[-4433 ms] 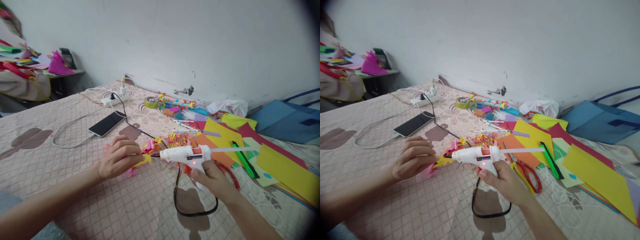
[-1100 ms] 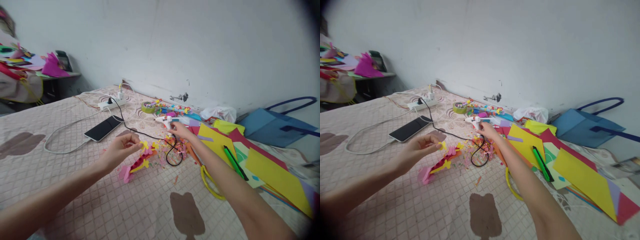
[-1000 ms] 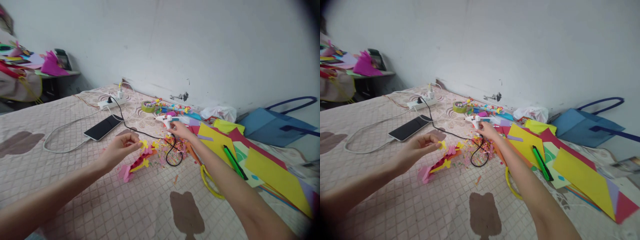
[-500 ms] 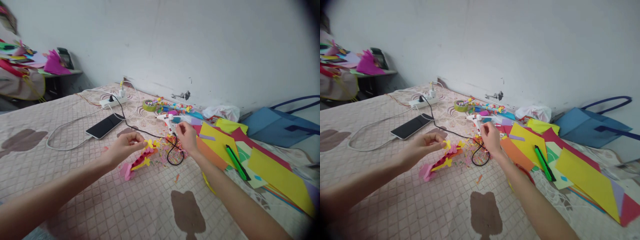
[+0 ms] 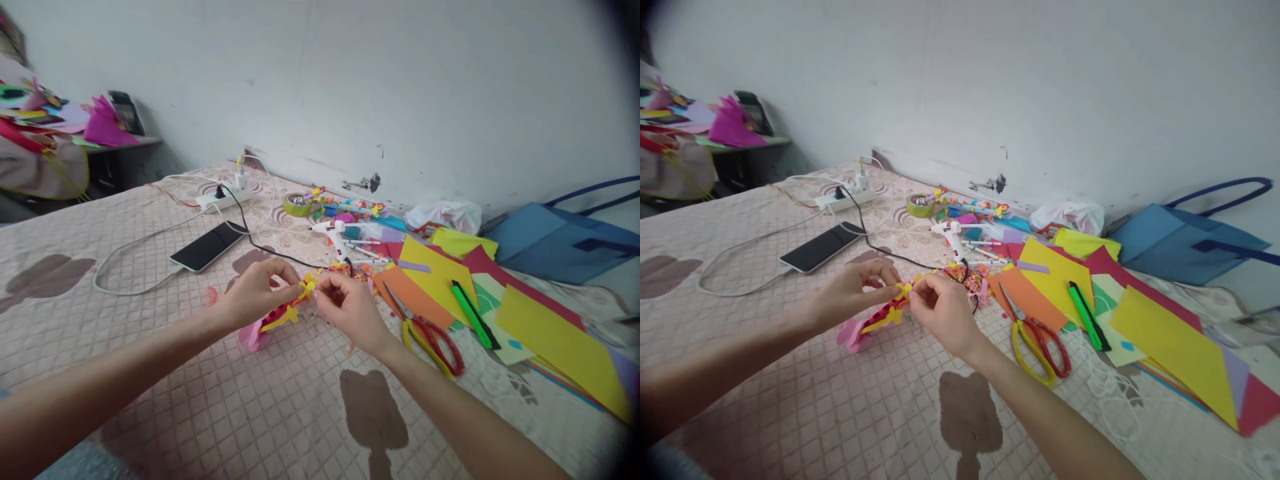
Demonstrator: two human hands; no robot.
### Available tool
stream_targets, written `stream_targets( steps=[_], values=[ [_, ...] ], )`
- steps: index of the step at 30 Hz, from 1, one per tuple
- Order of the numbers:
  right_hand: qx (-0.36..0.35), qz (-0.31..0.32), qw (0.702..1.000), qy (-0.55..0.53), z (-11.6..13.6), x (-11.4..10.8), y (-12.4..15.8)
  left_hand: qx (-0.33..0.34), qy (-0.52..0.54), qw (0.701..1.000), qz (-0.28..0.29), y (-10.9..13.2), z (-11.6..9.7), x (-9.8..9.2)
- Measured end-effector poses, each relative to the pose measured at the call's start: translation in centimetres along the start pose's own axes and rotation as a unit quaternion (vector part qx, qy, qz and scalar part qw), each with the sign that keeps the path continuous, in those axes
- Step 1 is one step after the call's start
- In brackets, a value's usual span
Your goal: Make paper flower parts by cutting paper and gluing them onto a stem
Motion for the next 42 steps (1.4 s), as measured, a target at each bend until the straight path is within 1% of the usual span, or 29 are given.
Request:
stream_targets(
  steps=[4, 6, 8, 10, 12, 13, 15, 17, 22, 28, 34, 42],
  values=[
    [0.037, -0.009, 0.997, -0.068, -0.4, -0.1, 0.3, 0.011, -0.005, 1.000, 0.025, 0.2, -0.3, 0.0],
    [0.075, -0.016, 0.989, -0.129, -0.8, 0.0, 0.8, 0.022, -0.024, 0.999, 0.016, 0.5, -0.3, -0.4],
    [0.133, -0.016, 0.969, -0.207, -1.5, 0.3, 1.5, 0.035, -0.064, 0.997, -0.013, 0.9, -0.2, -0.9],
    [0.198, -0.002, 0.936, -0.291, -2.1, 0.9, 2.3, 0.038, -0.114, 0.992, -0.022, 1.4, 0.3, -1.2],
    [0.245, 0.022, 0.901, -0.356, -2.6, 1.7, 3.0, 0.026, -0.154, 0.988, 0.016, 1.8, 1.0, -1.1],
    [0.260, 0.033, 0.889, -0.375, -2.7, 2.0, 3.3, 0.014, -0.167, 0.985, 0.041, 1.9, 1.4, -1.0],
    [0.278, 0.049, 0.876, -0.392, -2.8, 2.6, 3.5, -0.010, -0.183, 0.980, 0.076, 2.1, 2.1, -0.6],
    [0.293, 0.058, 0.869, -0.394, -2.9, 3.0, 3.4, -0.025, -0.196, 0.977, 0.084, 2.2, 2.4, -0.3],
    [0.312, 0.073, 0.868, -0.379, -3.0, 3.9, 2.9, -0.041, -0.211, 0.973, 0.087, 1.9, 2.4, 0.4],
    [0.306, 0.073, 0.882, -0.350, -3.2, 4.6, 2.8, -0.035, -0.182, 0.979, 0.087, 2.1, 2.8, 0.5],
    [0.314, 0.069, 0.890, -0.323, -3.3, 4.8, 2.6, -0.035, -0.170, 0.980, 0.095, 1.9, 3.0, 0.6],
    [0.298, 0.059, 0.896, -0.323, -3.3, 4.9, 2.5, -0.032, -0.170, 0.979, 0.113, 1.8, 3.1, 0.8]
  ],
)
Point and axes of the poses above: each hand's wrist, its own y-axis away from the middle knuckle, its own x-axis out of the palm, z = x × y, the point moved 3 cm from there along -y, towards the middle knuckle, and after that the axes turned 3 degrees about y, right-handed, at the moved point
